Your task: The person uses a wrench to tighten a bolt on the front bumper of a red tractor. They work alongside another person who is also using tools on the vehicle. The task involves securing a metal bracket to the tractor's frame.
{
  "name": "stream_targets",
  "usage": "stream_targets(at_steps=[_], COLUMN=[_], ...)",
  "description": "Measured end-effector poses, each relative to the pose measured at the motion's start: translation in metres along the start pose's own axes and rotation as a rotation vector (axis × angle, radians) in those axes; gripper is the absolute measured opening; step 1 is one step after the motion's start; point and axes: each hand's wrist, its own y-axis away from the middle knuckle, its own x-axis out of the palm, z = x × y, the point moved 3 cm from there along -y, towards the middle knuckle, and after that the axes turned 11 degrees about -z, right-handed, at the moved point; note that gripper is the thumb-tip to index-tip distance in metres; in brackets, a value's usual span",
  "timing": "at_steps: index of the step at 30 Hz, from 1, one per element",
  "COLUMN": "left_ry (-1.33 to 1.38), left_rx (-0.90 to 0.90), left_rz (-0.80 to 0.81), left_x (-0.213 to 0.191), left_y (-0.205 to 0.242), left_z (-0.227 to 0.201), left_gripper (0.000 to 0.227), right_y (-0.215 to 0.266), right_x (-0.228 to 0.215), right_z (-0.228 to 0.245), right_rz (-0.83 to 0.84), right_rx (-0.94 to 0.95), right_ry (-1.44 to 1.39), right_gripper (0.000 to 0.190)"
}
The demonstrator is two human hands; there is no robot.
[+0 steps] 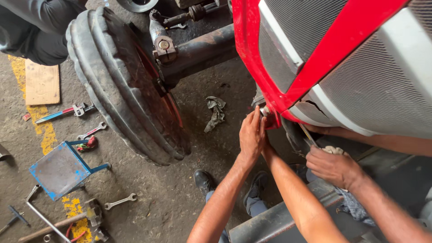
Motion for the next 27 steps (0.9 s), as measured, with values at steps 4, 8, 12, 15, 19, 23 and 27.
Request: stream_targets(at_steps=[4, 8, 12, 15, 19, 23, 27], left_ry=[-0.055, -0.176, -0.263, -0.297, -0.187, -0.105, -0.111], left_rx=[0.07, 0.102, 0.114, 0.118, 0.025, -0.021, 0.006], left_rz=[-0.017, 0.022, 0.057, 0.081, 0.11, 0.152, 0.132], left_x=[0.002, 0.007, 0.008, 0.012, 0.015, 0.014, 0.014], left_y=[0.001, 0.003, 0.011, 0.016, 0.015, 0.012, 0.016], left_z=[-0.001, -0.004, -0.014, -0.022, -0.017, -0.007, -0.007], left_gripper=[0.046, 0.05, 0.062, 0.067, 0.064, 0.065, 0.065], right_y=[-0.011, -0.014, 0.009, 0.01, 0.01, 0.004, 0.01], right_x=[0.002, 0.011, 0.013, 0.007, -0.003, -0.013, -0.037], right_z=[0.001, 0.01, 0.027, 0.024, 0.02, 0.008, -0.009], right_rz=[0.075, 0.182, 0.076, 0.026, 0.043, -0.041, 0.074], right_rx=[0.099, 0.001, 0.099, 0.055, -0.04, 0.033, 0.072], right_ry=[-0.125, -0.001, -0.221, -0.192, -0.067, -0.061, -0.241], right_gripper=[0.041, 0.043, 0.056, 0.067, 0.065, 0.054, 0.054])
